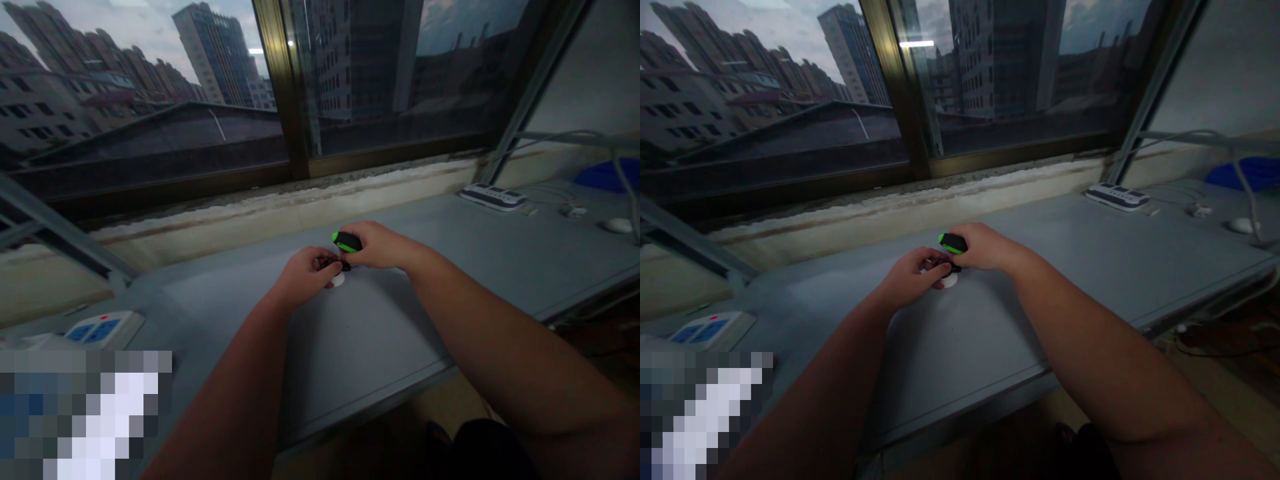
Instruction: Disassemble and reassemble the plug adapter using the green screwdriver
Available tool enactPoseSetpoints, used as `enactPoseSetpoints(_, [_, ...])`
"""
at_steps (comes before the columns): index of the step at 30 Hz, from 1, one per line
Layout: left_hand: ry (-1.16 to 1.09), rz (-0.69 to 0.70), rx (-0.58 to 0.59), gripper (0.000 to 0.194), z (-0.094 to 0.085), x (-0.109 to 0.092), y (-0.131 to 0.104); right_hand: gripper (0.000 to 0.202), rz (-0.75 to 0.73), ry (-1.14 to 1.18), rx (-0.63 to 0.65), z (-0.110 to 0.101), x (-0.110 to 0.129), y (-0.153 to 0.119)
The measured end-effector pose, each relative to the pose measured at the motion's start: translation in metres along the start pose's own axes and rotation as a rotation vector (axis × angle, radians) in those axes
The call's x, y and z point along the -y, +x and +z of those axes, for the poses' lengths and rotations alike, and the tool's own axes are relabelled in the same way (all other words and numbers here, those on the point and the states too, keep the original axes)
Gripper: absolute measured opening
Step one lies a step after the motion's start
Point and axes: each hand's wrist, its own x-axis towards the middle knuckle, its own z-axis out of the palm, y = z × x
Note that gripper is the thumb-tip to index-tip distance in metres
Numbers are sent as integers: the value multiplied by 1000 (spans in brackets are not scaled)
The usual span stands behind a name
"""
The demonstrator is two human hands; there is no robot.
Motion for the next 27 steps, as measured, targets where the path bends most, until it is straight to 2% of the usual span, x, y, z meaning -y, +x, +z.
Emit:
enactPoseSetpoints(4, [49, 33, 5, 25, 0, 5, 1, 10, -4, 0, 4, 0, 1, 0])
enactPoseSetpoints(8, [237, 145, -29, 30, -2, 10, 1, 15, 54, 12, 17, 0, 6, -1])
enactPoseSetpoints(11, [296, 152, -36, 32, -3, 11, 1, 19, 115, 35, 35, -1, 6, -2])
enactPoseSetpoints(22, [294, 135, -32, 36, -4, 9, 0, 26, 319, 310, 183, 1, -19, 2])
enactPoseSetpoints(27, [267, 135, -1, 29, -4, 7, -1, 25, 354, 431, 236, 0, -24, -1])
